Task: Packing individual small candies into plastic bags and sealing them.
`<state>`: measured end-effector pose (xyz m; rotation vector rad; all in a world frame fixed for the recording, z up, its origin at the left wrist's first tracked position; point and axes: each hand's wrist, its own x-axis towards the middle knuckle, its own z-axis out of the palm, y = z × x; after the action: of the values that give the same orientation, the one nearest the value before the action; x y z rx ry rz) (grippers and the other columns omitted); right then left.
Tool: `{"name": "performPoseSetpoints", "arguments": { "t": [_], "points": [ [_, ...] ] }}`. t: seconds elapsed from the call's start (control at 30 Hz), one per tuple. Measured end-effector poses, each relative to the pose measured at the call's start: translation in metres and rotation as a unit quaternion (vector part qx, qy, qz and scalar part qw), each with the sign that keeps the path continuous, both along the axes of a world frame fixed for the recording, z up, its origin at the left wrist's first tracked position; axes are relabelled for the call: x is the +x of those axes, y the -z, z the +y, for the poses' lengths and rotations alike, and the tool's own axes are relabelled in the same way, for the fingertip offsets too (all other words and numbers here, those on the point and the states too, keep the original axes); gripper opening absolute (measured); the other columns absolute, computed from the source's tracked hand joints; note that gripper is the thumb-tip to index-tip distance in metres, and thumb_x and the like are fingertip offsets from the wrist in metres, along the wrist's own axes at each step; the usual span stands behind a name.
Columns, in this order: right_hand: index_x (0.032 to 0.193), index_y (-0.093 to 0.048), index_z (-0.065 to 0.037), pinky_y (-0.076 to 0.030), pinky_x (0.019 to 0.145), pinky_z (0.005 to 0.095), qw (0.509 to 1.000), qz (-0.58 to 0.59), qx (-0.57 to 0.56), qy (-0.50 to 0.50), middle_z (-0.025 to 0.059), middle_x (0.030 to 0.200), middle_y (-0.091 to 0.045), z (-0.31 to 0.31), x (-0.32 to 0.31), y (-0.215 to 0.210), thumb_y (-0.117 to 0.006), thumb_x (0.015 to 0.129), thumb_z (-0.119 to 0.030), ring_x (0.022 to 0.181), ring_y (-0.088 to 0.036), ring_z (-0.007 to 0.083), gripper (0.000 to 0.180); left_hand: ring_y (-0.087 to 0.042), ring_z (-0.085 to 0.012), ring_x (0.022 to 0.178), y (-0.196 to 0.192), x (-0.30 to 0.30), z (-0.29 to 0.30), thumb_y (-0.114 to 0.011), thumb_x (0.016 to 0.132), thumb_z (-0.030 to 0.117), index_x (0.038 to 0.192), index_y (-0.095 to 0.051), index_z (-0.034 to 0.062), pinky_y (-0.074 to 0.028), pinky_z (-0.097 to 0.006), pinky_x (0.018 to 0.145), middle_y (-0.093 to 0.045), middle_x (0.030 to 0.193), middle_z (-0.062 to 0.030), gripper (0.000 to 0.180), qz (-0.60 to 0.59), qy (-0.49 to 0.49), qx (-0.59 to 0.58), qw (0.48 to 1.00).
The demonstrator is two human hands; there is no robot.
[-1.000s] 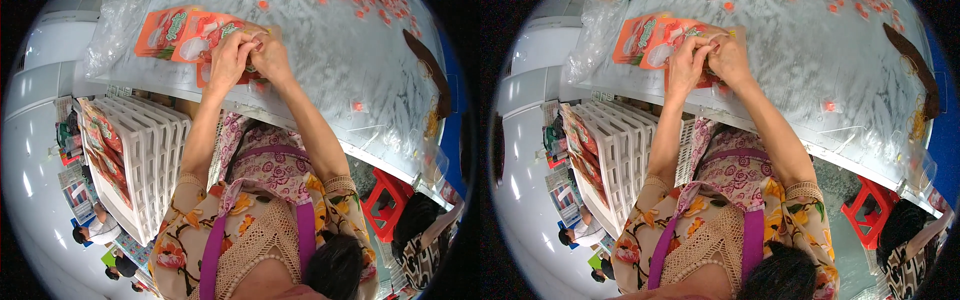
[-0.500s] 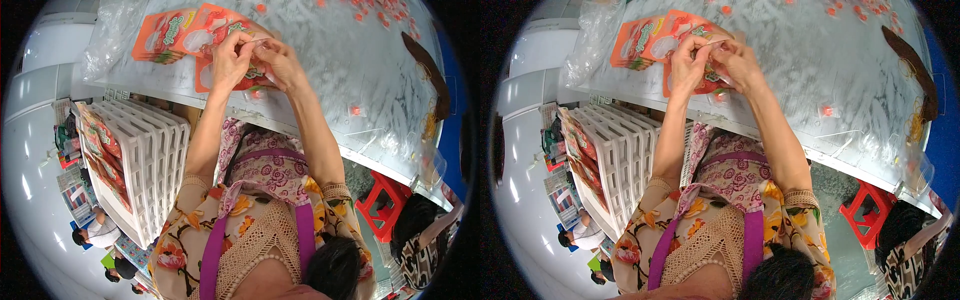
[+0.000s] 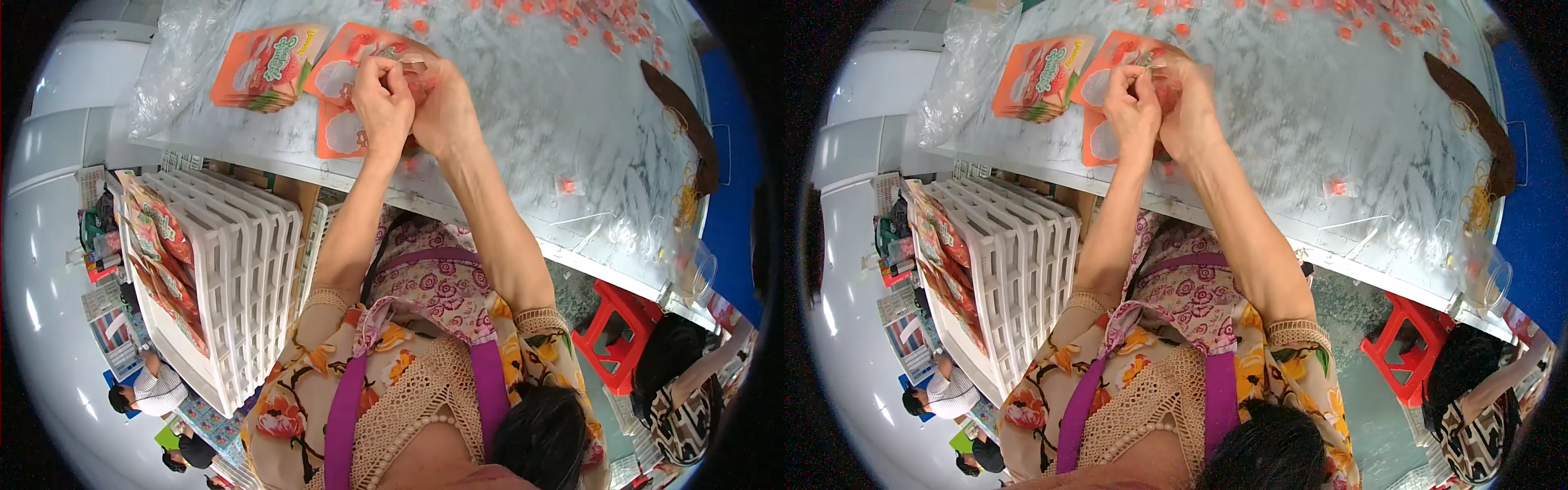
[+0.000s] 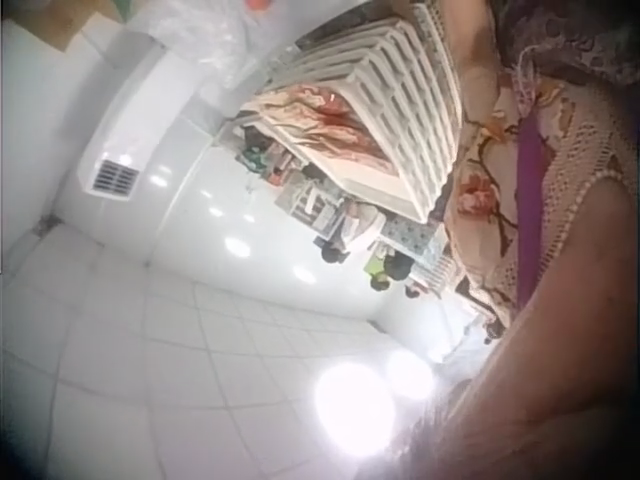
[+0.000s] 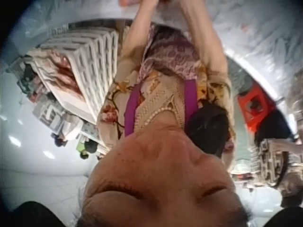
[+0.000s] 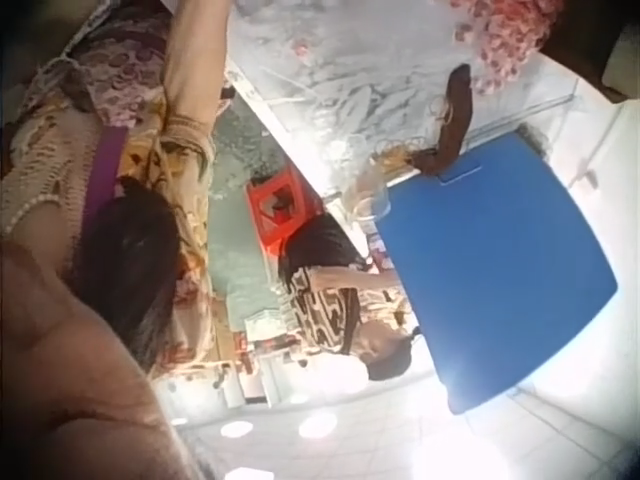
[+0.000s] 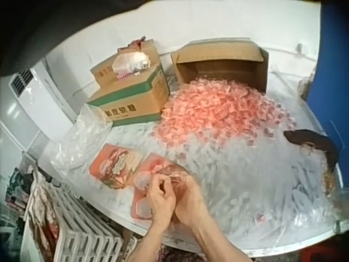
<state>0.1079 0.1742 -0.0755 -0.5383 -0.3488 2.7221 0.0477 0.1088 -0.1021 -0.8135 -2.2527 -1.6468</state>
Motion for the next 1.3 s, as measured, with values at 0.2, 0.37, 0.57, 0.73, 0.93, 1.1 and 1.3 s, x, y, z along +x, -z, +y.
{"name": "performPoseSetpoints", "arguments": {
  "t": [0.2, 0.37, 0.57, 0.73, 0.93, 1.1, 1.3],
  "points": [
    [0.109, -0.059, -0.001, -0.048, 0.085, 0.0381, 0.99, -0.024, 0.128, -0.051, 0.0067, 0.109, -0.06, 0.01, 0.021, -0.009, -0.045, 0.099, -0.025, 0.099, -0.055, 0.0178, 0.029, -0.057, -0.024, 0.069, -0.028, 0.009, -0.001, -0.06, 0.084, 0.001, 0.082, -0.055, 0.0005, -0.045, -0.037, 0.065, -0.058, 0.073, -0.0104, 0.006, -0.121, 0.023, 0.023, 0.992],
    [0.114, -0.057, 0.004, -0.051, 0.079, 0.037, 0.964, -0.115, 0.235, 0.048, 0.0084, 0.103, -0.063, -0.002, 0.011, 0.0, -0.048, 0.098, -0.018, 0.093, -0.059, 0.0173, 0.029, -0.056, -0.0225, 0.069, -0.02, 0.008, 0.003, -0.06, 0.083, 0.0, 0.082, -0.054, 0.0002, -0.045, -0.035, 0.065, -0.057, 0.073, -0.0097, 0.006, -0.034, 0.042, 0.012, 0.998],
    [0.105, -0.059, 0.005, -0.055, 0.066, 0.0382, 0.959, -0.223, 0.17, 0.044, 0.0115, 0.09, -0.065, 0.003, 0.01, 0.026, -0.047, 0.096, -0.008, 0.082, -0.064, 0.0213, 0.02, -0.056, -0.0294, 0.072, -0.026, 0.026, -0.006, -0.059, 0.083, 0.001, 0.082, -0.054, 0.0017, -0.044, -0.04, 0.067, -0.058, 0.075, -0.0121, 0.005, -0.002, 0.121, -0.063, 0.991],
    [0.106, -0.055, 0.002, -0.053, 0.076, 0.0442, 0.997, -0.021, 0.033, -0.061, 0.0163, 0.106, -0.061, 0.006, 0.017, 0.01, -0.042, 0.093, -0.009, 0.084, -0.063, 0.0273, 0.022, -0.057, -0.032, 0.072, -0.019, 0.011, -0.015, -0.058, 0.082, 0.0, 0.082, -0.054, 0.0017, -0.045, -0.041, 0.067, -0.058, 0.075, -0.014, 0.004, 0.037, 0.048, -0.053, 0.997],
    [0.106, -0.059, 0.003, -0.053, 0.076, 0.0399, 0.917, -0.13, 0.371, -0.07, 0.0172, 0.1, -0.064, 0.015, 0.011, -0.028, -0.049, 0.078, 0.01, 0.092, -0.067, 0.0324, 0.031, -0.055, -0.0158, 0.063, -0.049, -0.007, -0.013, -0.061, 0.088, 0.007, 0.085, -0.057, 0.0002, -0.045, -0.032, 0.06, -0.06, 0.07, -0.0076, 0.009, -0.064, 0.098, 0.019, 0.993],
    [0.108, -0.065, -0.005, -0.054, 0.072, 0.0343, 0.494, -0.209, 0.844, 0.001, 0.0186, 0.091, -0.068, 0.019, 0.005, -0.062, -0.056, 0.079, 0.004, 0.083, -0.068, 0.0306, 0.032, -0.055, -0.0126, 0.055, -0.067, -0.022, -0.014, -0.061, 0.087, 0.005, 0.087, -0.061, 0.0005, -0.045, -0.03, 0.055, -0.063, 0.065, -0.0085, 0.005, -0.067, 0.056, 0.014, 0.996],
    [0.104, -0.069, -0.009, -0.054, 0.069, 0.0352, 0.542, -0.1, 0.815, 0.177, 0.0111, 0.093, -0.07, 0.038, 0.0, -0.091, -0.067, 0.081, -0.008, 0.079, -0.067, 0.0319, 0.023, -0.056, -0.008, 0.062, -0.094, -0.053, -0.038, -0.064, 0.086, 0.003, 0.09, -0.064, -0.0003, -0.043, -0.022, 0.058, -0.066, 0.072, -0.0053, 0.005, -0.027, 0.012, -0.019, 0.999]
  ]
}}
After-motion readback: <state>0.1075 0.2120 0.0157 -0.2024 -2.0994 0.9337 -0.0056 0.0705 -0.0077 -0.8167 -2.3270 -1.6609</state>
